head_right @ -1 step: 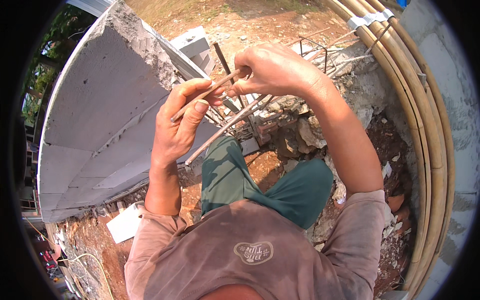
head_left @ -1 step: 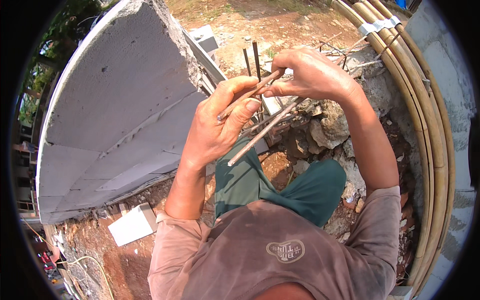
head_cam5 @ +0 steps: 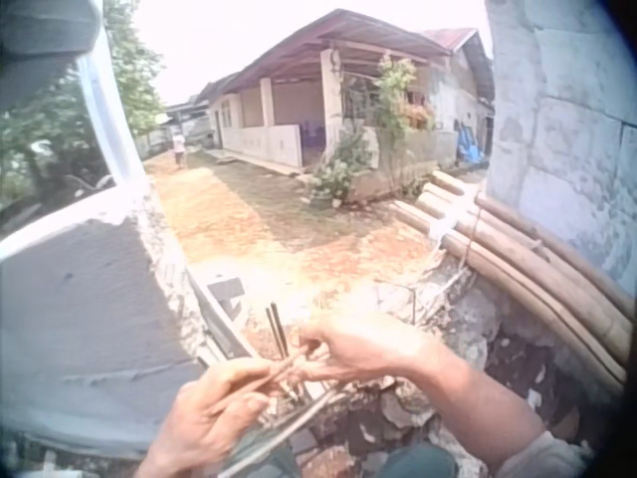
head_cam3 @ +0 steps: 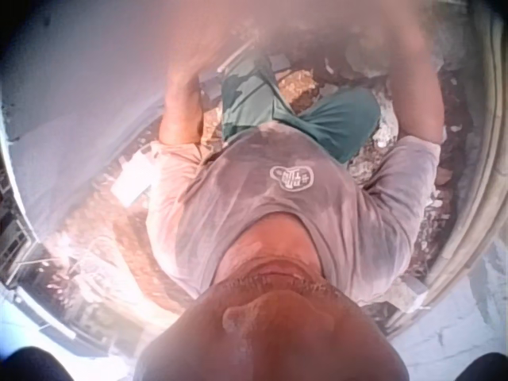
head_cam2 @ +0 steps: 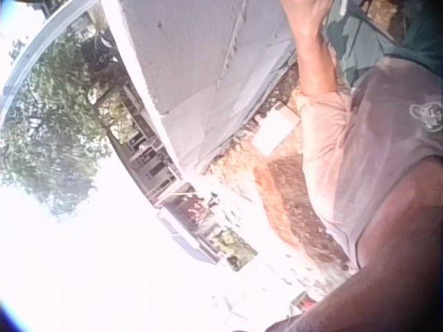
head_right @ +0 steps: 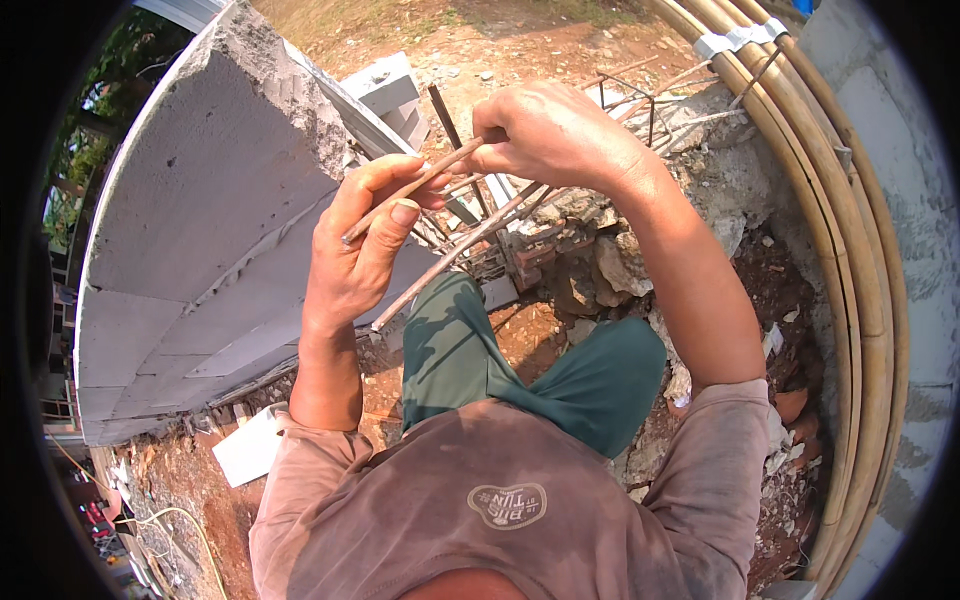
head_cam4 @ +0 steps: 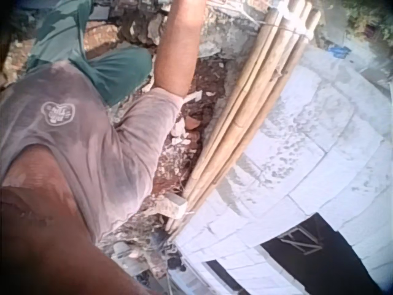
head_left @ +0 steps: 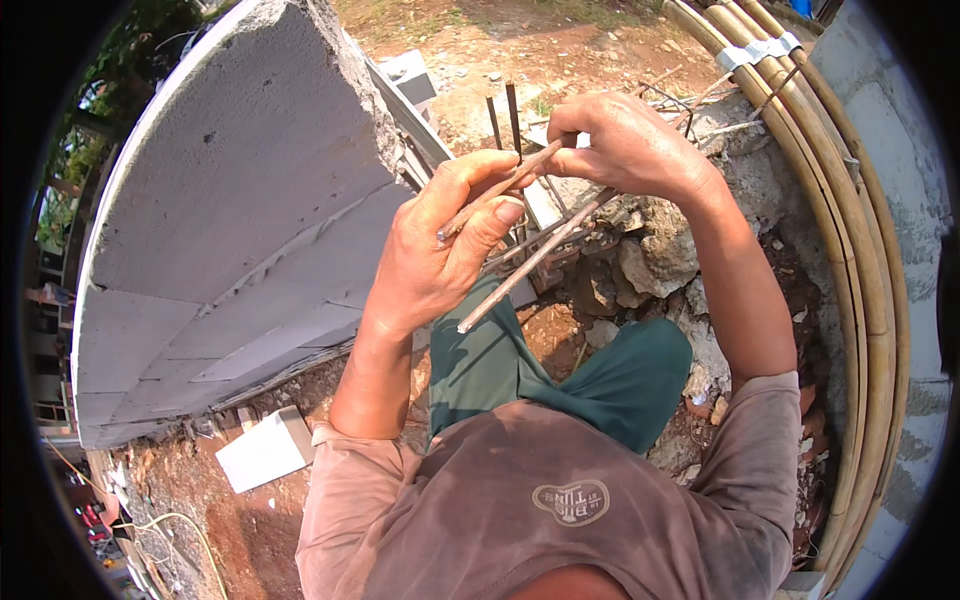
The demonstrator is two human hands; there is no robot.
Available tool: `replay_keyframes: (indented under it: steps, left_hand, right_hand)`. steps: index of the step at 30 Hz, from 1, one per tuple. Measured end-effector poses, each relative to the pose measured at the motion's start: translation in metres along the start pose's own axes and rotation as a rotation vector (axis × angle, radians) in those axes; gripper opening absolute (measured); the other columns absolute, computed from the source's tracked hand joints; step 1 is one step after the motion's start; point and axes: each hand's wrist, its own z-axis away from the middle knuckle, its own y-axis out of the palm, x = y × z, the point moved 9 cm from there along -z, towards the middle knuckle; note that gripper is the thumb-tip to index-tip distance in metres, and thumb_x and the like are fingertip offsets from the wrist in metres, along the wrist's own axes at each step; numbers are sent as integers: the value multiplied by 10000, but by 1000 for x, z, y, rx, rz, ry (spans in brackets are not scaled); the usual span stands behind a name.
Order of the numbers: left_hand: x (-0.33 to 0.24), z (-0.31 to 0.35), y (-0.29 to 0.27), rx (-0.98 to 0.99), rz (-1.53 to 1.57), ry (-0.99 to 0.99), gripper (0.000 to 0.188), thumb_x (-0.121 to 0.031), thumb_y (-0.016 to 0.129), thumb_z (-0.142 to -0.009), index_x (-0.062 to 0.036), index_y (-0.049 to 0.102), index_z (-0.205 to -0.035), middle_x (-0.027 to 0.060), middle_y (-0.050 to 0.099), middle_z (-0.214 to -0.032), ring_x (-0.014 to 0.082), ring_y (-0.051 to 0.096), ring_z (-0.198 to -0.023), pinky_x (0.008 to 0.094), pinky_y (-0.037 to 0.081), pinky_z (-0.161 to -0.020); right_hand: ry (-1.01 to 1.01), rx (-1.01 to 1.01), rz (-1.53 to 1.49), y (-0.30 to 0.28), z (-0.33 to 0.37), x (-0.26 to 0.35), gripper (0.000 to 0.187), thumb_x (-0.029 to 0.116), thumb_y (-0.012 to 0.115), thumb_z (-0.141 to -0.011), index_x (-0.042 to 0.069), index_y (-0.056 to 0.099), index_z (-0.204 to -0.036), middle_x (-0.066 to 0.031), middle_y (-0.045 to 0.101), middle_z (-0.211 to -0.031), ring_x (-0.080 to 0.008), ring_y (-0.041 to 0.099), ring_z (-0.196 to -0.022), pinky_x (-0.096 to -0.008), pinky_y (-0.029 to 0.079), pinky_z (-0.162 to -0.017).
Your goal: The person assembles a rebar cage by hand, bending and twisting metal rods together to form a grid structure. They then use a metal bar to tap and adjust the cage's shape before placing it against a concrete wall.
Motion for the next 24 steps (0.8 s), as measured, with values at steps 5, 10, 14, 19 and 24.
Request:
replay_keyframes:
  steps: [5,10,14,19,24]
  left_hand:
    - [-10,17,-15,-203,-110,119,488,-143,692,-822,3,491,-1242,143,633,-1065,211,609,-1021,345,469,-887]
    - [90,134,-43,-528,80,-298,151,-129,543,-926,14,545,-973,79,598,-789,122,568,-711,257,482,-653]
    - [165,135,11,-266,322,-452,433,-209,611,-898,13,457,-1236,126,614,-1005,178,621,-849,238,486,-724]
    - [143,82,27,-158,455,-339,675,-415,600,-881,3,352,-1349,181,581,-1139,233,609,-960,326,464,-859]
    - [143,65,17,-223,436,-295,516,-383,503,-942,11,442,-1270,192,605,-1088,257,639,-905,355,504,-797]
  right_hand:
    - [-150,-246,89,-9,17,2,238,310,683,-771,77,647,-806,-83,587,-771,-279,598,-788,-392,465,-669]
    - [-219,-384,66,-12,25,20,186,268,664,-750,84,638,-762,-93,583,-785,-269,573,-875,-387,468,-748]
    - [-229,-463,30,-7,29,14,177,225,699,-704,85,607,-761,-77,535,-796,-266,551,-844,-380,455,-738]
    - [-224,-551,21,-9,37,14,153,196,689,-689,83,587,-704,-69,520,-767,-253,546,-827,-374,455,-726]
    - [-213,-550,13,-1,35,12,149,204,692,-683,94,591,-678,-56,494,-731,-247,535,-805,-371,446,-702]
